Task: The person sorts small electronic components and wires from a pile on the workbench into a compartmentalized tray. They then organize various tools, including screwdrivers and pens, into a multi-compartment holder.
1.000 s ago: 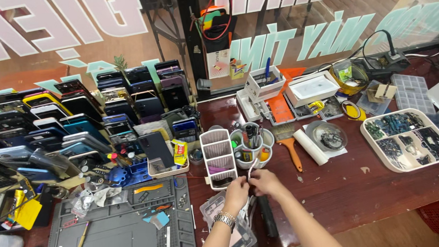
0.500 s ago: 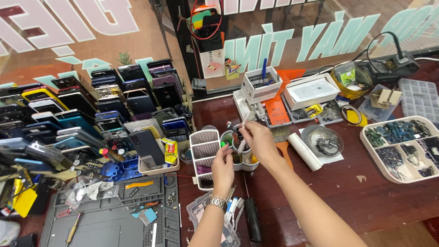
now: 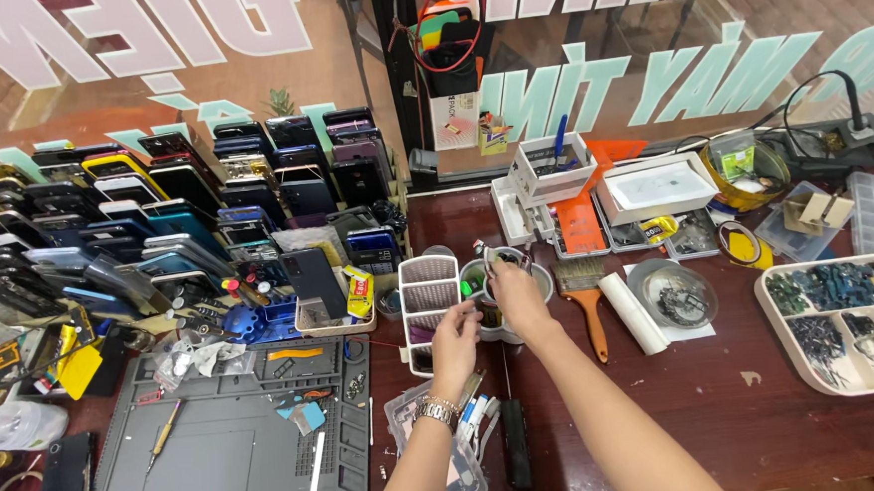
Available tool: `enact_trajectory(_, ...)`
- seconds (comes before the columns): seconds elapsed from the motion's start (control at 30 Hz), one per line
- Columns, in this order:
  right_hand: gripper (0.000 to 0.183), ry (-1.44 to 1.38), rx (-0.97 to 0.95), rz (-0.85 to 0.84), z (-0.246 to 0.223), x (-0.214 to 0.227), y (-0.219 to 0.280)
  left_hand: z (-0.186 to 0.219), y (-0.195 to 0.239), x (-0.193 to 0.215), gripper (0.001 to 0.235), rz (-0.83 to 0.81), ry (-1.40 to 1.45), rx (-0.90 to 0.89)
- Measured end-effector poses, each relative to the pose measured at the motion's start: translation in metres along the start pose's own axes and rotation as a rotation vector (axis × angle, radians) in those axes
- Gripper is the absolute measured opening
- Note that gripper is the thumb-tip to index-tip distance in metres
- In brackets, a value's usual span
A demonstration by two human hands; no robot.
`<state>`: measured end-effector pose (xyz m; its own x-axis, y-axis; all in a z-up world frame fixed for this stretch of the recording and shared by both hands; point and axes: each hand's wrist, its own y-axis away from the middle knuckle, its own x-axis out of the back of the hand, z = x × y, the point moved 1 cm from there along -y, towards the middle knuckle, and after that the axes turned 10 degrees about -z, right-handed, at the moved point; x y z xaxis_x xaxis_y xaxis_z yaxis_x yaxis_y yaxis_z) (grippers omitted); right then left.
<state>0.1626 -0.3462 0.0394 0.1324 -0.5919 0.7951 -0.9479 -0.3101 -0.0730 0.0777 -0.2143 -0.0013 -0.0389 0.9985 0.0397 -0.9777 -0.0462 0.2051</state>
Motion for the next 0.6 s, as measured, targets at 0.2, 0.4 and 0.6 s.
enact_trajectory(0.2, 0.037, -0.299, -0.105, 0.080, 0.002, -0.006, 0.023, -0.031, -0.003, 0.009, 0.028, -0.065, 0.079, 0.031)
enact_trajectory(0.4, 0.018, -0.324, -0.195, 0.084, -0.010, -0.014, 0.079, -0.034, 0.022, 0.017, 0.023, -0.045, -0.016, 0.028)
enact_trajectory(0.6, 0.029, 0.317, -0.047, -0.347, -0.017, -0.057, 0.143, -0.053, 0.066, 0.016, 0.024, -0.035, -0.504, 0.065)
